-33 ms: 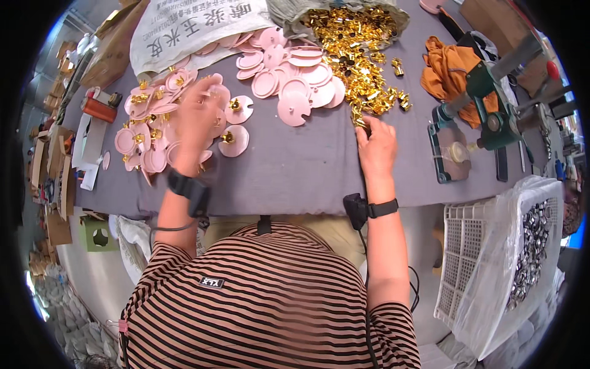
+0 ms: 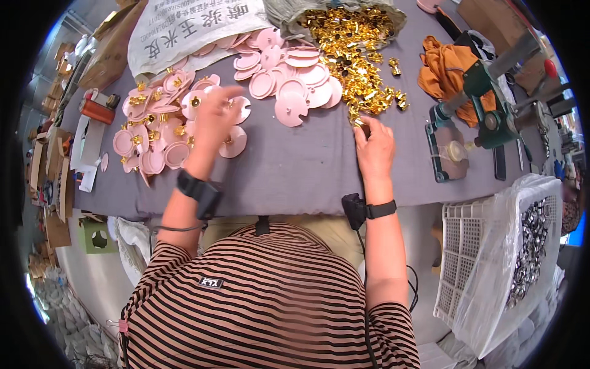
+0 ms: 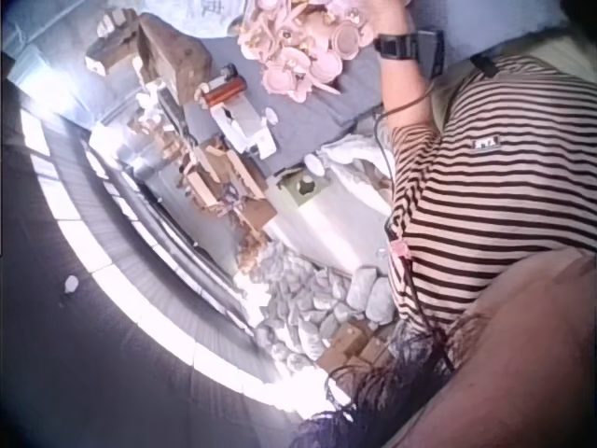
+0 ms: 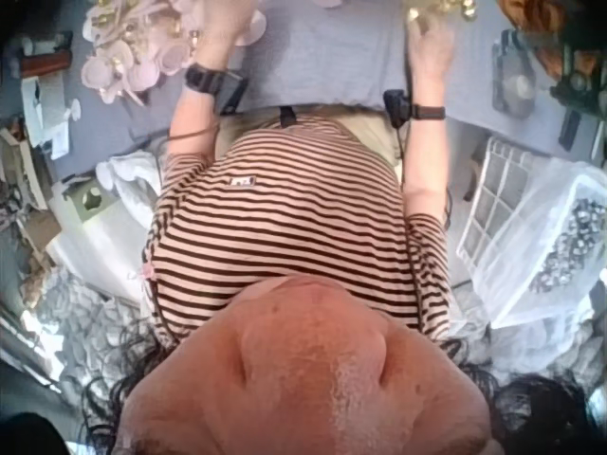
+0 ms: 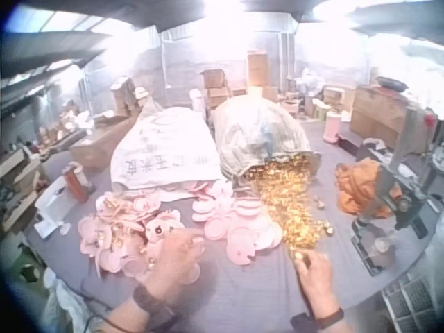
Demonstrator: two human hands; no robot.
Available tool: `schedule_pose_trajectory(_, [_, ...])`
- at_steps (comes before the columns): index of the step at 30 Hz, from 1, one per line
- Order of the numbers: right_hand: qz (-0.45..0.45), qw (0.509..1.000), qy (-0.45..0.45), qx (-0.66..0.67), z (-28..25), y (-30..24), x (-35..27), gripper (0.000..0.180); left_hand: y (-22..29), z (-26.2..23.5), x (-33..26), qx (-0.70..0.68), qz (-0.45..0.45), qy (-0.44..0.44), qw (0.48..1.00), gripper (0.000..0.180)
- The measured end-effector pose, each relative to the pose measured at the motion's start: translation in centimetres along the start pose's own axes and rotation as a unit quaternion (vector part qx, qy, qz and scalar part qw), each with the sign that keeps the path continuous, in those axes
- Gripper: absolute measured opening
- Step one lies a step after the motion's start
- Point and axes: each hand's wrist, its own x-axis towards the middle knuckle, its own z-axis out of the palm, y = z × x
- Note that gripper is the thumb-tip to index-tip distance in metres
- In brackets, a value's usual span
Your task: Assembling gold-colored metal fittings into pink circular plastic bases using manual manipulation and a hand press.
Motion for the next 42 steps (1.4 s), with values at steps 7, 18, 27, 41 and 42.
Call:
schedule_pose_trajectory(7, [0.201,0.902,0.032,0.381,-0.5,0.3,-2.8,0.02,1.9,8.5,0.1,0.05,-0.008,-0.07,0.996,0.051])
schedule_pose_trajectory(18, [0.052,0.926,0.044,0.372,-2.3,-6.6,-3.4,0.014,7.6,7.9,-3.3,-0.274,-0.144,-0.169,0.936,0.026])
schedule_pose_trajectory(27, [0.038,0.93,0.045,0.362,-2.3,-7.3,-4.0,0.014,9.4,6.9,-4.3,-0.171,0.077,-0.154,0.97,0.018])
schedule_pose_trajectory(41, [0.12,0.924,-0.043,0.36,-0.8,-5.5,-1.3,0.028,3.8,-0.2,-3.1,-0.1,-0.065,-0.08,0.99,0.029])
schedule_pose_trajectory(42, [0.02,0.978,0.008,0.206,-1.1,-4.5,-0.2,0.032,1.0,-2.2,-2.2,-0.15,-0.131,-0.051,0.979,0.031])
